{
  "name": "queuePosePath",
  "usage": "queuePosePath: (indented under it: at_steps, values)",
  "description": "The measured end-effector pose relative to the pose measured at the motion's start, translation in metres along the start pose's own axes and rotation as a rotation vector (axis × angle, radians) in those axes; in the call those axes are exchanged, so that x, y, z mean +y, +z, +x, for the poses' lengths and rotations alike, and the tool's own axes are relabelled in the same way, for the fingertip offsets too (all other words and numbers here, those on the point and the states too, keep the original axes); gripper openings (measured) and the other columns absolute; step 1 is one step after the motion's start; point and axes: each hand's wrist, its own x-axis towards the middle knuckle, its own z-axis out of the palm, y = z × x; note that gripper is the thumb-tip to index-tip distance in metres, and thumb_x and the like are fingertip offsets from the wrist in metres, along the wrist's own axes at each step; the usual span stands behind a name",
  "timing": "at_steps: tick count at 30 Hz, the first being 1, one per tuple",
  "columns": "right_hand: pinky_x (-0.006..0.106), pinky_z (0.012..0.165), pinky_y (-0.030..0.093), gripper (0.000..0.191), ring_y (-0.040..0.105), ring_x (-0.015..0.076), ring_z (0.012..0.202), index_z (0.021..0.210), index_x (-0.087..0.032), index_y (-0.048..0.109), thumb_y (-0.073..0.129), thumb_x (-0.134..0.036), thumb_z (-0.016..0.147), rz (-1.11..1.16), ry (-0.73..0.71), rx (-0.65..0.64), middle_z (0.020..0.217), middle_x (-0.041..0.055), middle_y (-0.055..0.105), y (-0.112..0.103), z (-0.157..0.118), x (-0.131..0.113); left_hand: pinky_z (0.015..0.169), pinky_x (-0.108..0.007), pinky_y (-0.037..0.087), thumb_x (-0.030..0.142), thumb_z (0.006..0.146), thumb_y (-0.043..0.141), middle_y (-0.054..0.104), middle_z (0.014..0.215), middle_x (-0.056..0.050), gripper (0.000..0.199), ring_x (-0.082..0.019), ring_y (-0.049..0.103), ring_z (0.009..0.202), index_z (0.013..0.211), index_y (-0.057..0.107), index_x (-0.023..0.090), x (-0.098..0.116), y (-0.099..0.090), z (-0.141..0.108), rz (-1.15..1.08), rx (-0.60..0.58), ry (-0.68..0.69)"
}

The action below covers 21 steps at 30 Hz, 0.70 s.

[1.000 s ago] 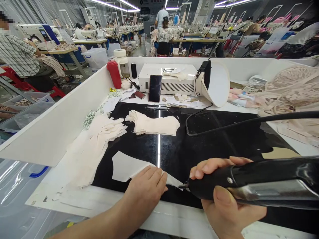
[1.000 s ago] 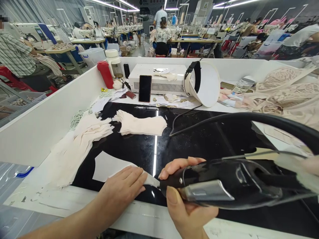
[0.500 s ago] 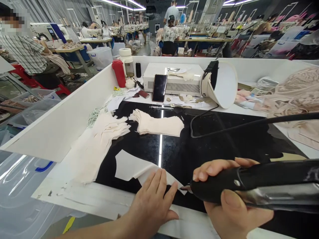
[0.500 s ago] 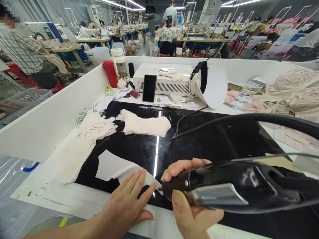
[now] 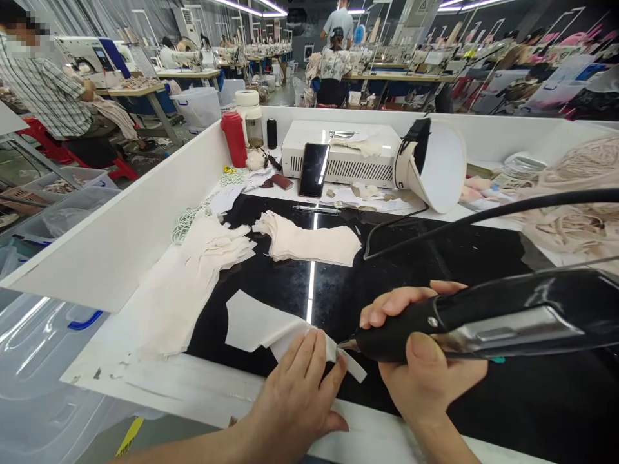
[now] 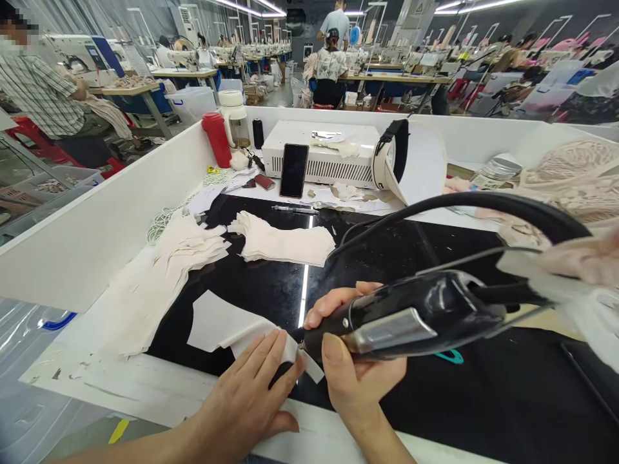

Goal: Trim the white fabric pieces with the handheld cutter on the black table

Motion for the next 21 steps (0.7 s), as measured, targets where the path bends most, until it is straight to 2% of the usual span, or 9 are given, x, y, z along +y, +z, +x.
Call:
queuePosePath:
  at_steps: [6, 14, 18, 21]
  values:
    - [0.034, 0.059, 0.059, 0.037, 0.062, 0.0162, 0.067, 0.122, -0.027, 0.061, 0.079, -0.029, 0.090, 0.023, 0.001, 0.004, 0.087, -0.0025, 0.066, 0.003, 0.003, 0.001, 0.103, -0.040, 0.059, 0.080, 0.048, 0.089, 0.071, 0.131, -0.023, 0.111, -0.034, 0.070, 0.122, 0.134, 0.063, 0.014, 0.001, 0.001, -0.001, -0.012, 0.032, -0.005]
    - [0.033, 0.062, 0.058, 0.037, 0.063, 0.0153, 0.068, 0.125, -0.028, 0.060, 0.077, -0.025, 0.092, 0.026, 0.012, -0.038, 0.089, -0.0028, 0.066, 0.006, 0.004, 0.009, 0.108, -0.043, 0.056, 0.078, 0.060, 0.086, 0.068, 0.135, -0.023, 0.100, -0.034, 0.068, 0.126, 0.134, 0.062, 0.016, -0.006, 0.007, -0.006, -0.066, 0.019, 0.024]
    - [0.033, 0.062, 0.058, 0.037, 0.063, 0.0156, 0.069, 0.124, -0.028, 0.060, 0.078, -0.026, 0.092, 0.020, 0.020, -0.024, 0.089, -0.0025, 0.066, 0.005, 0.000, 0.003, 0.109, -0.046, 0.056, 0.071, 0.064, 0.088, 0.067, 0.137, -0.017, 0.089, -0.032, 0.067, 0.127, 0.135, 0.063, 0.022, -0.017, -0.004, -0.006, -0.177, 0.007, 0.011]
    - [0.033, 0.062, 0.059, 0.040, 0.063, 0.0156, 0.070, 0.124, -0.028, 0.060, 0.080, -0.027, 0.090, 0.016, 0.018, -0.015, 0.089, -0.0023, 0.065, 0.004, -0.005, -0.002, 0.107, -0.044, 0.059, 0.065, 0.070, 0.088, 0.068, 0.136, -0.015, 0.085, -0.031, 0.068, 0.126, 0.137, 0.062, 0.020, -0.019, -0.015, -0.008, -0.206, -0.035, -0.013]
